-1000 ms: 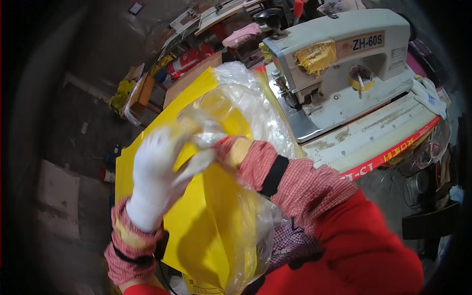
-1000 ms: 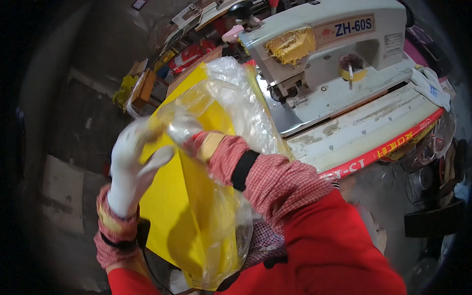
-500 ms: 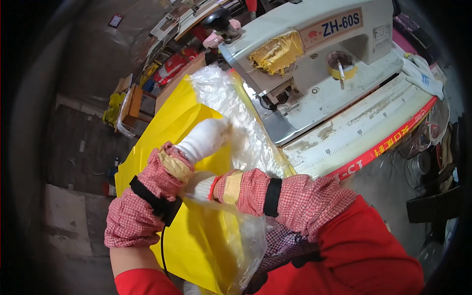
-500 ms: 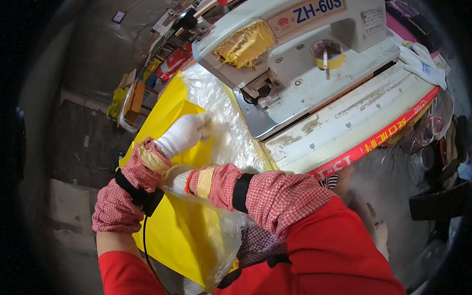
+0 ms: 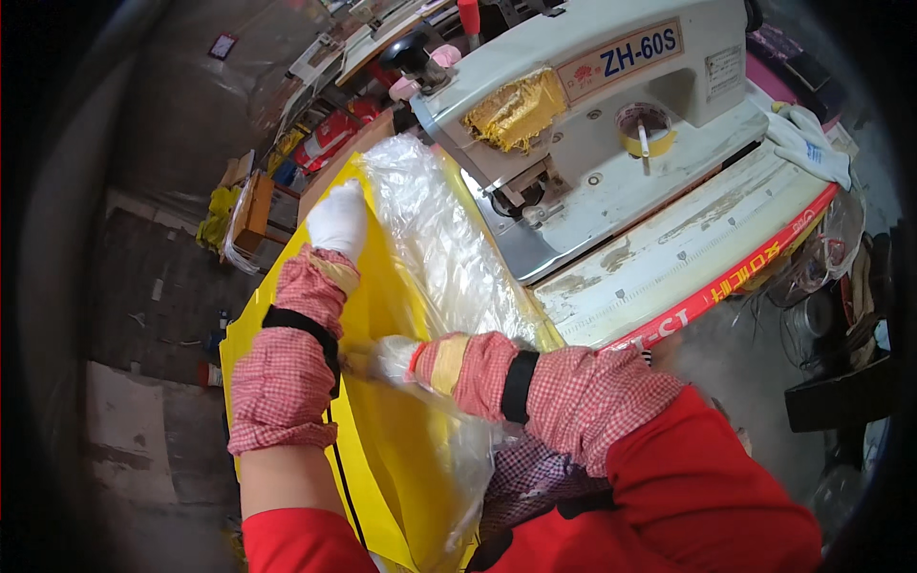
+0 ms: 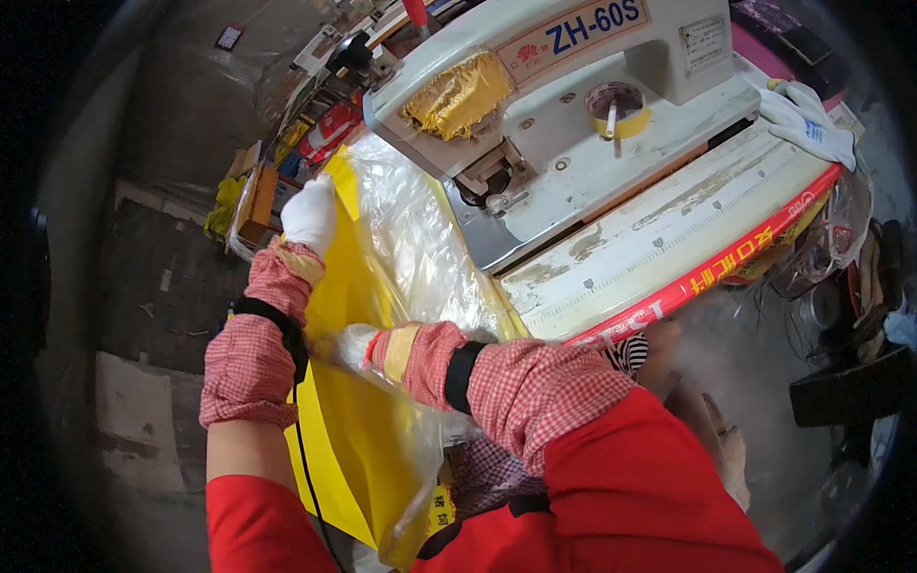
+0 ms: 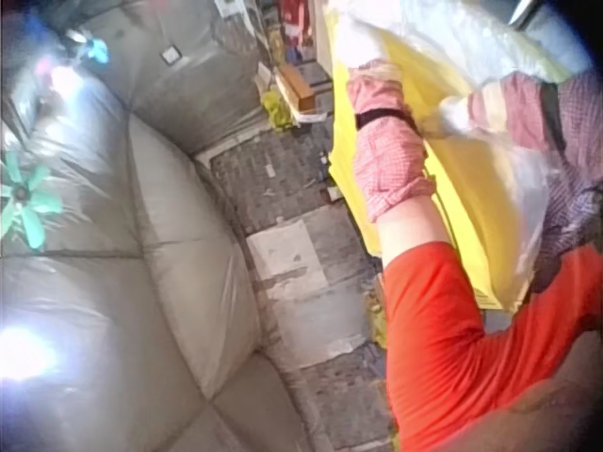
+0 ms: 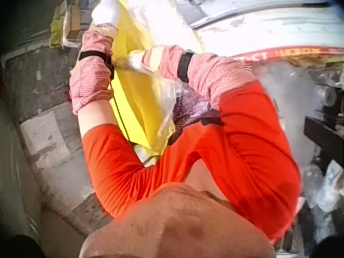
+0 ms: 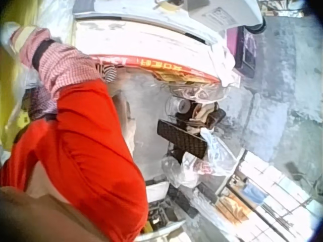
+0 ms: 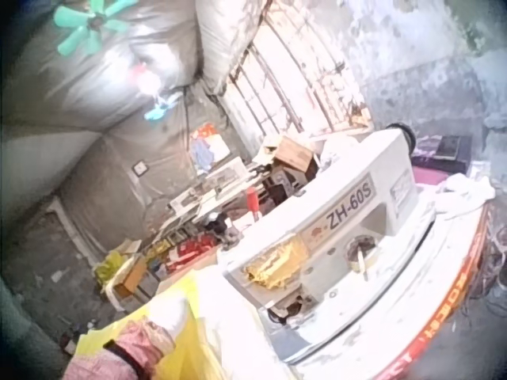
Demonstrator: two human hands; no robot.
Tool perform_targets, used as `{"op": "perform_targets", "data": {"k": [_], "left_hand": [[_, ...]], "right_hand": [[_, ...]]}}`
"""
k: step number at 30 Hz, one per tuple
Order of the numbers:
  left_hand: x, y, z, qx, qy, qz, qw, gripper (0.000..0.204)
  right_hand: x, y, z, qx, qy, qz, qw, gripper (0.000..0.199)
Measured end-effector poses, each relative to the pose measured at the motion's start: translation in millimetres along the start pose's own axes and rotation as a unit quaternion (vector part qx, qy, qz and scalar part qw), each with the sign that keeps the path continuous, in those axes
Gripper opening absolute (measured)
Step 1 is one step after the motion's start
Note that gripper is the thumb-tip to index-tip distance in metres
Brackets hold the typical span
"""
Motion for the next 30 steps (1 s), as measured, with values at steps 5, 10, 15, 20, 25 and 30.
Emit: {"op": "perform_targets", "data": {"k": [5,10,15,20,25,30], "left_hand": [[28.6,96.1,35.4,-0.131,-0.098,0.183,0.969,0.007],[42.7,192.9,52.8,-0.140,-0.155,0.231,0.950,0.020],[23.0,220.7,28.3,-0.122,-0.185,0.237,0.946,0.028],[13.8,216.2,21.1,-0.079,-0.135,0.194,0.968,0.032],[-3.1,207.2,19.9,-0.072,-0.132,0.170,0.974,0.030],[-18.1,196.7,21.5,-0.074,-0.162,0.197,0.964,0.026]], "right_hand": [[75.1,-28.9,-83.4,0.149,-0.195,0.121,0.962,0.047],[77.9,-42.8,-200.2,0.271,-0.030,-0.134,0.953,0.033],[39.1,-3.0,-223.1,0.214,-0.178,-0.144,0.950,0.032],[59.7,79.1,-252.8,-0.131,-0.232,-0.004,0.964,0.030],[100.1,156.7,-299.4,-0.562,-0.071,-0.187,0.802,0.052],[81.3,180.3,-272.1,-0.370,-0.277,-0.078,0.883,0.065]]}}
Point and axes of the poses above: each hand's wrist, its own z-axis towards the middle knuckle, its own y-axis out of the back of the hand, x = y × z, the point moved 5 cm from there along z, towards the middle knuckle
